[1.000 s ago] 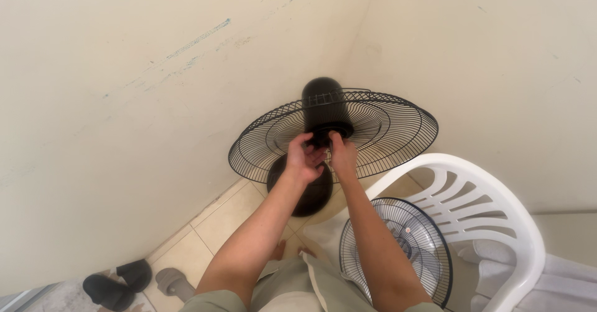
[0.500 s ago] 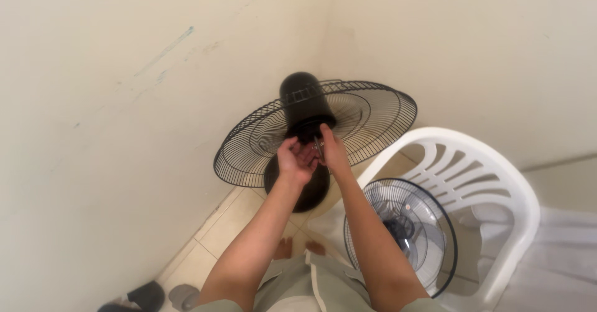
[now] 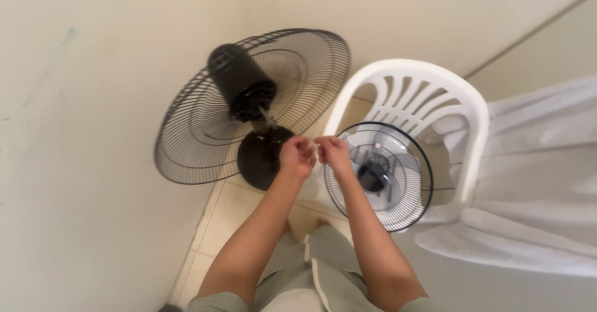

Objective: The person reassembles a standing electric fan by hand. They place the fan blades onto the motor shaft, secure them with the central nut, and then attach the front protective cage, aligning and fastening it to complete the assembly.

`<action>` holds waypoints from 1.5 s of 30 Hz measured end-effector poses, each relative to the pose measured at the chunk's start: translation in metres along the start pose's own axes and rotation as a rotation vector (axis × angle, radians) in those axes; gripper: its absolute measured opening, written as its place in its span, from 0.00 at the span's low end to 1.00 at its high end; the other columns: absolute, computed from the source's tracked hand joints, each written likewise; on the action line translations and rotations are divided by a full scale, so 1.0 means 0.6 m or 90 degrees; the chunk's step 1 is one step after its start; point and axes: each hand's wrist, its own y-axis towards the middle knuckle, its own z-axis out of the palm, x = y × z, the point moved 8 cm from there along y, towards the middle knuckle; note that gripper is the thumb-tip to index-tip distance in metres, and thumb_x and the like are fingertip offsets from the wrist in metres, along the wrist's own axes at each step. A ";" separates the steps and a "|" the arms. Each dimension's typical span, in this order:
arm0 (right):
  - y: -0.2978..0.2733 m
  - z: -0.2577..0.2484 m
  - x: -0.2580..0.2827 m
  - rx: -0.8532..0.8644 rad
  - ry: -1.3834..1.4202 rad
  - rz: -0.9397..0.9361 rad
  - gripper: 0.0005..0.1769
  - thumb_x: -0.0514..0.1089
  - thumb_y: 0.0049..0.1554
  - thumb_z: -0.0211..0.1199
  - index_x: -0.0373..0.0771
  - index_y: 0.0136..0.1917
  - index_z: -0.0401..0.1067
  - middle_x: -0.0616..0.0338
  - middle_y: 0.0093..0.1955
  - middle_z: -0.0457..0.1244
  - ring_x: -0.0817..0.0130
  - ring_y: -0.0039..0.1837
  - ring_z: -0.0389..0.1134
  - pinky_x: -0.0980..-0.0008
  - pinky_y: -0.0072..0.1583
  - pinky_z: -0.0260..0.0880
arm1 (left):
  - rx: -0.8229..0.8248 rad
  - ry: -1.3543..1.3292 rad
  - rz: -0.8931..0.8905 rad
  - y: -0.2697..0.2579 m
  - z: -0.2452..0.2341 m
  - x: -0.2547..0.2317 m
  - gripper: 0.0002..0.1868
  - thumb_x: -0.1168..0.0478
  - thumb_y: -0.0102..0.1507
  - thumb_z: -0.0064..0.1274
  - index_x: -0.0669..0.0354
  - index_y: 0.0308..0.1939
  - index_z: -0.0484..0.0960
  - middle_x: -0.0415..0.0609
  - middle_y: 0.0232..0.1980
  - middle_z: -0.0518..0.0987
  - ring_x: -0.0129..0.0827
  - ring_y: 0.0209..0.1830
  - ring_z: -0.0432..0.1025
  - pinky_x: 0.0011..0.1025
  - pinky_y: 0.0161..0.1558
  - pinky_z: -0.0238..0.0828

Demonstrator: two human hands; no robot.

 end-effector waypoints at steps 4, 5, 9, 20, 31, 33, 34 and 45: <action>-0.024 -0.094 -0.026 -0.041 0.020 0.001 0.10 0.42 0.60 0.59 0.33 0.46 0.78 0.63 0.31 0.63 0.77 0.31 0.61 0.76 0.34 0.60 | 0.053 0.062 -0.034 -0.004 0.036 0.071 0.12 0.58 0.62 0.52 0.43 0.50 0.74 0.38 0.42 0.79 0.33 0.37 0.69 0.34 0.41 0.62; -0.030 -0.113 -0.032 -0.039 0.030 0.002 0.11 0.42 0.60 0.59 0.33 0.45 0.78 0.62 0.30 0.63 0.76 0.30 0.60 0.75 0.32 0.58 | 0.056 0.077 -0.037 -0.006 0.042 0.087 0.12 0.57 0.63 0.52 0.43 0.51 0.74 0.38 0.42 0.79 0.33 0.38 0.69 0.34 0.41 0.63; -0.055 -0.214 -0.047 -0.071 0.022 0.000 0.09 0.42 0.59 0.61 0.35 0.44 0.78 0.62 0.29 0.63 0.74 0.28 0.59 0.74 0.31 0.57 | 0.081 0.107 -0.034 0.004 0.074 0.157 0.13 0.56 0.62 0.52 0.44 0.51 0.74 0.40 0.41 0.79 0.34 0.36 0.70 0.34 0.39 0.64; -0.154 -0.509 -0.085 -0.129 0.026 0.005 0.08 0.42 0.60 0.61 0.35 0.46 0.77 0.63 0.30 0.62 0.75 0.29 0.60 0.75 0.32 0.60 | 0.076 0.137 -0.080 0.024 0.079 0.428 0.10 0.56 0.64 0.51 0.48 0.49 0.76 0.40 0.38 0.81 0.33 0.34 0.71 0.34 0.37 0.65; -0.103 -0.549 -0.207 -0.113 0.047 0.029 0.08 0.43 0.59 0.64 0.35 0.43 0.75 0.62 0.30 0.61 0.74 0.29 0.60 0.73 0.31 0.58 | 0.123 0.616 0.098 0.097 0.060 0.468 0.17 0.53 0.64 0.52 0.48 0.56 0.79 0.40 0.44 0.82 0.29 0.38 0.70 0.33 0.40 0.66; -0.077 -0.549 -0.221 -0.106 0.035 0.030 0.10 0.43 0.60 0.64 0.33 0.42 0.74 0.60 0.29 0.61 0.73 0.28 0.59 0.73 0.30 0.56 | 0.187 0.728 0.270 0.125 0.089 0.459 0.18 0.57 0.61 0.54 0.53 0.55 0.80 0.46 0.47 0.84 0.37 0.46 0.76 0.34 0.48 0.71; -0.062 -0.552 -0.229 -0.116 0.010 0.028 0.10 0.43 0.59 0.64 0.34 0.43 0.75 0.59 0.30 0.62 0.72 0.29 0.60 0.72 0.30 0.57 | 0.217 0.780 0.358 0.137 0.102 0.454 0.18 0.59 0.60 0.55 0.55 0.54 0.80 0.49 0.49 0.84 0.41 0.51 0.78 0.35 0.52 0.74; 0.099 -0.577 -0.382 -0.158 -0.006 0.054 0.12 0.46 0.58 0.63 0.41 0.54 0.78 0.62 0.42 0.67 0.71 0.43 0.65 0.66 0.43 0.65 | 0.096 1.319 0.450 0.356 0.013 0.490 0.30 0.57 0.60 0.53 0.49 0.68 0.69 0.57 0.62 0.77 0.54 0.66 0.69 0.46 0.66 0.64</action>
